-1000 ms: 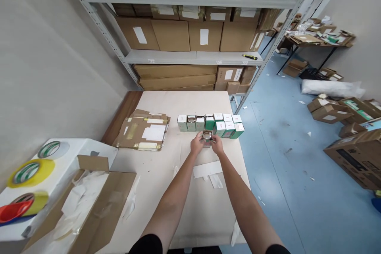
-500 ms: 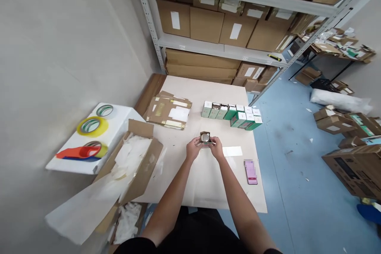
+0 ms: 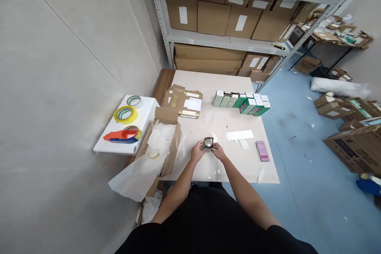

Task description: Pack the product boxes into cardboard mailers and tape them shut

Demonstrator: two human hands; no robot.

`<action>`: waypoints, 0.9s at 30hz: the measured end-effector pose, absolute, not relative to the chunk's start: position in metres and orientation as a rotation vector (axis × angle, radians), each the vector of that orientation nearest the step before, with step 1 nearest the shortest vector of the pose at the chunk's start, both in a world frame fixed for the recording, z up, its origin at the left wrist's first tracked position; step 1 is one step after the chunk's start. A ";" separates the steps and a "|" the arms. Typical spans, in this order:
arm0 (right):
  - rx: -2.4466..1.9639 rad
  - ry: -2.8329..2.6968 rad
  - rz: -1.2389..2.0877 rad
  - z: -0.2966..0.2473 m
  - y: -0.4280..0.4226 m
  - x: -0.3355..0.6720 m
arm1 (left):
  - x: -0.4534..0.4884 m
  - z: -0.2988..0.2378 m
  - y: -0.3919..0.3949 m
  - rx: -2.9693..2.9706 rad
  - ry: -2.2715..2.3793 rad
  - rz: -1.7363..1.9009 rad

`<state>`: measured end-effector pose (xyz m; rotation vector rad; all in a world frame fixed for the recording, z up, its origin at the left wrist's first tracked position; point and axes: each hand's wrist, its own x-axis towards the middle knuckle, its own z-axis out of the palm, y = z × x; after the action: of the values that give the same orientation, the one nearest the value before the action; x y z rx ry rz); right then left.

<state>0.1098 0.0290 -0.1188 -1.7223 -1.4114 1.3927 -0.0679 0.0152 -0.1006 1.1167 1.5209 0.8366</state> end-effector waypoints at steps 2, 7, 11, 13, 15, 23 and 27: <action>-1.739 -1.434 1.386 -0.114 0.023 0.109 | -0.069 -0.092 0.017 1.291 1.553 0.737; -1.810 -1.450 1.185 -0.098 0.016 0.100 | -0.071 -0.074 0.030 1.632 1.578 0.544; -2.066 -1.573 1.033 -0.080 0.026 0.096 | -0.073 -0.071 0.040 1.704 1.556 0.465; -2.206 -1.663 0.975 -0.070 0.035 0.094 | -0.072 -0.072 0.041 1.688 1.563 0.383; -2.301 -1.757 0.939 -0.061 0.045 0.089 | -0.070 -0.073 0.039 1.700 1.583 0.343; -2.259 -2.027 0.793 -0.043 0.063 0.075 | -0.073 -0.075 0.040 1.719 1.612 0.415; -2.142 -1.965 0.711 -0.031 0.065 0.086 | -0.074 -0.082 0.043 1.678 1.640 0.395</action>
<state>0.0863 0.0645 -0.0314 -2.1416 -1.9647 0.7113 -0.0745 0.0426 -0.0818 1.6780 1.6400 0.3949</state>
